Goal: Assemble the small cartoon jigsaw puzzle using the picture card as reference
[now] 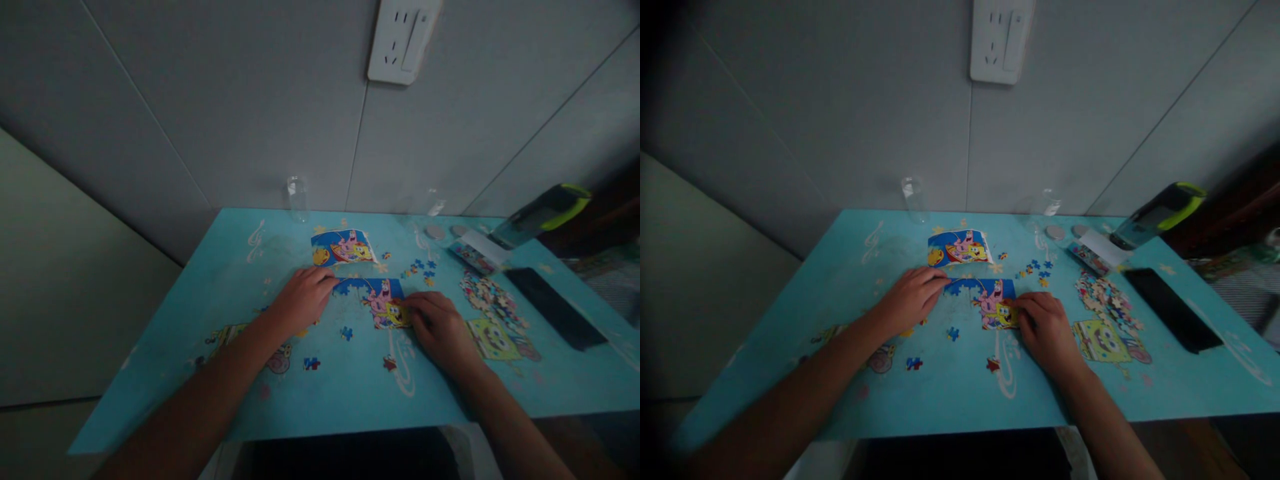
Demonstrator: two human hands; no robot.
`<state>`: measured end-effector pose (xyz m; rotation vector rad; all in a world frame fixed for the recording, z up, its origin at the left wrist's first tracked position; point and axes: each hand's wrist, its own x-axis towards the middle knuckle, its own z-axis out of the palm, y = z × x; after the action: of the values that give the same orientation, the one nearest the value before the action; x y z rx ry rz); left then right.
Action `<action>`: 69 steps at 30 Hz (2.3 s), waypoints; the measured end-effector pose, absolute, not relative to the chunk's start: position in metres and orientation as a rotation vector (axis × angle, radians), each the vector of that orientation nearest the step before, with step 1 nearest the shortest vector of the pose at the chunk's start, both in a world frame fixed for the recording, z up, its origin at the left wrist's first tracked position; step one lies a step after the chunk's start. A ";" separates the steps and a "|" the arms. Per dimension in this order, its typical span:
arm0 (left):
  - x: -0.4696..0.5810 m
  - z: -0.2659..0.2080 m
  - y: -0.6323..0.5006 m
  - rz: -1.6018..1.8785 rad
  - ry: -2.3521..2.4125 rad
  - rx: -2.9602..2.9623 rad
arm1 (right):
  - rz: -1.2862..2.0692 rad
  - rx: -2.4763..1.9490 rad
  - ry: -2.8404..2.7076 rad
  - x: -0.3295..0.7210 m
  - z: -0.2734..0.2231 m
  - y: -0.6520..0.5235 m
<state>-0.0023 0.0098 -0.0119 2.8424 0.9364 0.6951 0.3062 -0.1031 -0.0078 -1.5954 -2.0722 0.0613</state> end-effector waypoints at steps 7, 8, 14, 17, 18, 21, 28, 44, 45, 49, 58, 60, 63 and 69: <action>-0.004 -0.014 0.010 0.692 0.926 2.854 | 0.074 -1.562 -2.063 0.305 -0.008 -0.102; -0.004 -0.014 0.010 0.706 0.921 2.851 | 0.073 -1.567 -2.044 0.306 -0.008 -0.103; -0.004 -0.015 0.011 0.715 0.905 2.866 | 0.029 -1.622 -1.857 0.312 -0.009 -0.105; -0.005 -0.018 0.012 0.681 0.915 2.869 | 0.007 -1.620 -1.825 0.314 -0.011 -0.105; -0.005 -0.018 0.012 0.671 0.920 2.868 | 0.004 -1.621 -1.821 0.314 -0.012 -0.104; -0.006 -0.019 0.012 0.664 0.923 2.864 | 0.000 -1.627 -1.816 0.314 -0.013 -0.104; -0.005 -0.019 0.012 0.652 0.920 2.854 | 0.001 -1.637 -1.826 0.314 -0.012 -0.104; -0.004 -0.016 0.009 0.644 0.933 2.859 | 0.036 -1.651 -1.853 0.315 -0.013 -0.104; -0.004 -0.016 0.009 0.646 0.932 2.859 | 0.037 -1.654 -1.854 0.315 -0.014 -0.104; -0.003 -0.016 0.010 0.653 0.941 2.866 | 0.049 -1.653 -1.855 0.317 -0.016 -0.103; -0.003 -0.014 0.008 0.627 0.941 2.854 | 0.055 -1.639 -1.881 0.317 -0.015 -0.103; -0.003 -0.014 0.008 0.630 0.936 2.852 | 0.051 -1.639 -1.886 0.318 -0.016 -0.104; -0.002 -0.015 0.009 0.643 0.931 2.846 | 0.042 -1.635 -1.890 0.319 -0.017 -0.103; -0.002 -0.012 0.008 0.643 0.944 2.847 | 0.043 -1.633 -1.892 0.318 -0.016 -0.102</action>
<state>-0.0018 0.0077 -0.0116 2.8473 0.9437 0.6425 0.3184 -0.1024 -0.0164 -1.6326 -1.8924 0.0429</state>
